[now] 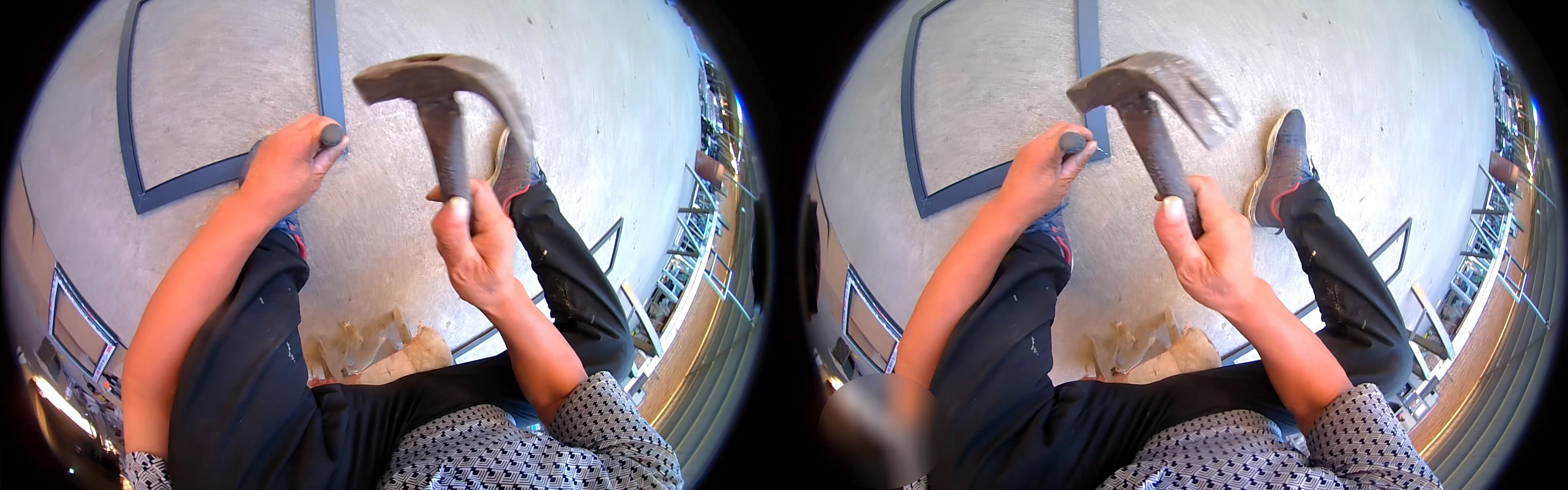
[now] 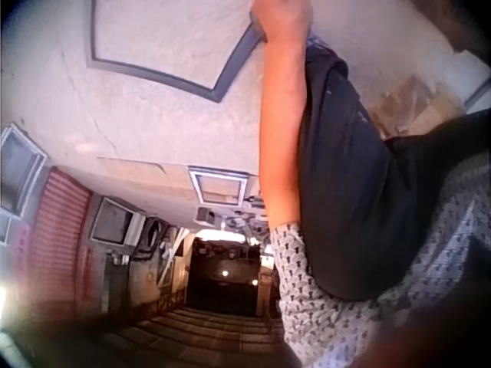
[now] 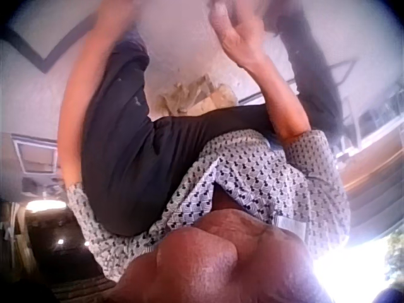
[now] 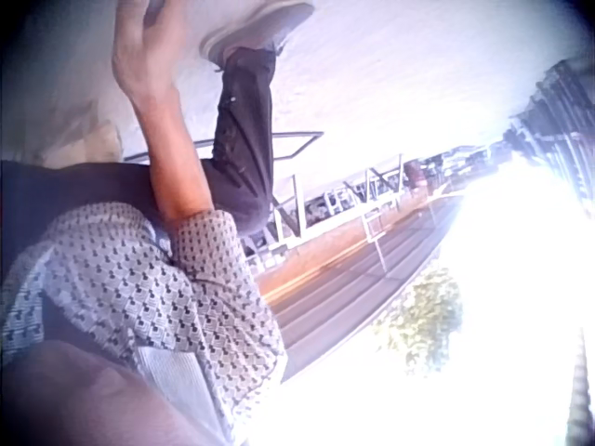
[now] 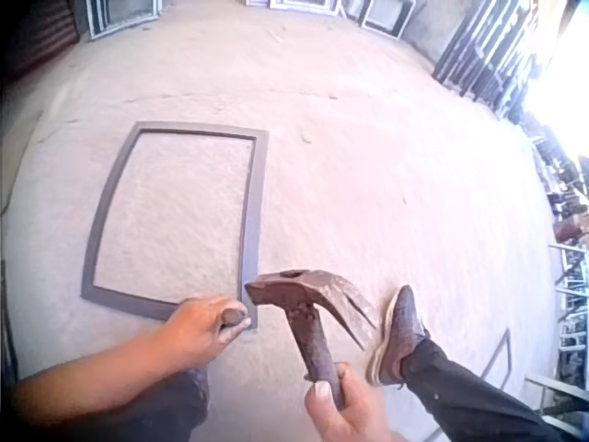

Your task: The person sits on the floor and uses a hammer and a chisel-like tool to assemble a window frame. They repeatedly strike the frame corners to secure the joints and adjust the frame's position on the ground.

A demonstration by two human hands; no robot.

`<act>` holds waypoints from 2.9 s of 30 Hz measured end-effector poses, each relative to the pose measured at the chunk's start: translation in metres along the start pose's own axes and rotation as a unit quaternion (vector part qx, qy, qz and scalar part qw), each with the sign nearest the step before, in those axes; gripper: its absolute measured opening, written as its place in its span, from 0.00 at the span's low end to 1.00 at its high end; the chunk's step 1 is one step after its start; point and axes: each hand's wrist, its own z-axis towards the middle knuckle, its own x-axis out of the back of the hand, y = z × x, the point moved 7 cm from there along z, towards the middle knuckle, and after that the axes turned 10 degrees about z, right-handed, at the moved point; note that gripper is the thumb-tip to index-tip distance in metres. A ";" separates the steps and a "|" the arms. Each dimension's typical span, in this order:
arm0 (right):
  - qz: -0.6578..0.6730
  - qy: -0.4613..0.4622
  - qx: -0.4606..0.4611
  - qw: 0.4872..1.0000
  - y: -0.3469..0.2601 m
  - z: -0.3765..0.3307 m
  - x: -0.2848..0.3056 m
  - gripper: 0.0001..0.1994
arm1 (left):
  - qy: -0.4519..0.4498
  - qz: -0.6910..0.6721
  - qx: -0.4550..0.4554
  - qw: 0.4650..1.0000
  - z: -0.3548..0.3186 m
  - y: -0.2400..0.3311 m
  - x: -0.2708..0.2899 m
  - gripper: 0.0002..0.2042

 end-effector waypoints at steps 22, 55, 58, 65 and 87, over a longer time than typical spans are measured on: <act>-0.126 0.036 -0.050 0.990 0.027 -0.021 0.024 0.19 | 0.037 -0.083 0.177 0.980 -0.021 -0.043 0.008 0.13; -0.109 0.023 -0.004 0.994 0.010 -0.015 0.012 0.19 | 0.017 -0.040 0.079 0.996 -0.008 -0.012 0.008 0.09; -0.068 0.016 0.069 0.995 -0.025 -0.016 0.011 0.18 | 0.004 -0.011 0.069 0.998 -0.006 -0.011 0.005 0.08; -0.239 -0.045 0.085 0.966 -0.002 -0.009 -0.013 0.17 | 0.003 -0.001 -0.006 1.000 0.000 -0.003 -0.002 0.08; -0.048 0.061 -0.127 0.989 0.061 -0.019 0.024 0.22 | 0.007 -0.155 0.216 0.964 -0.009 -0.048 -0.002 0.18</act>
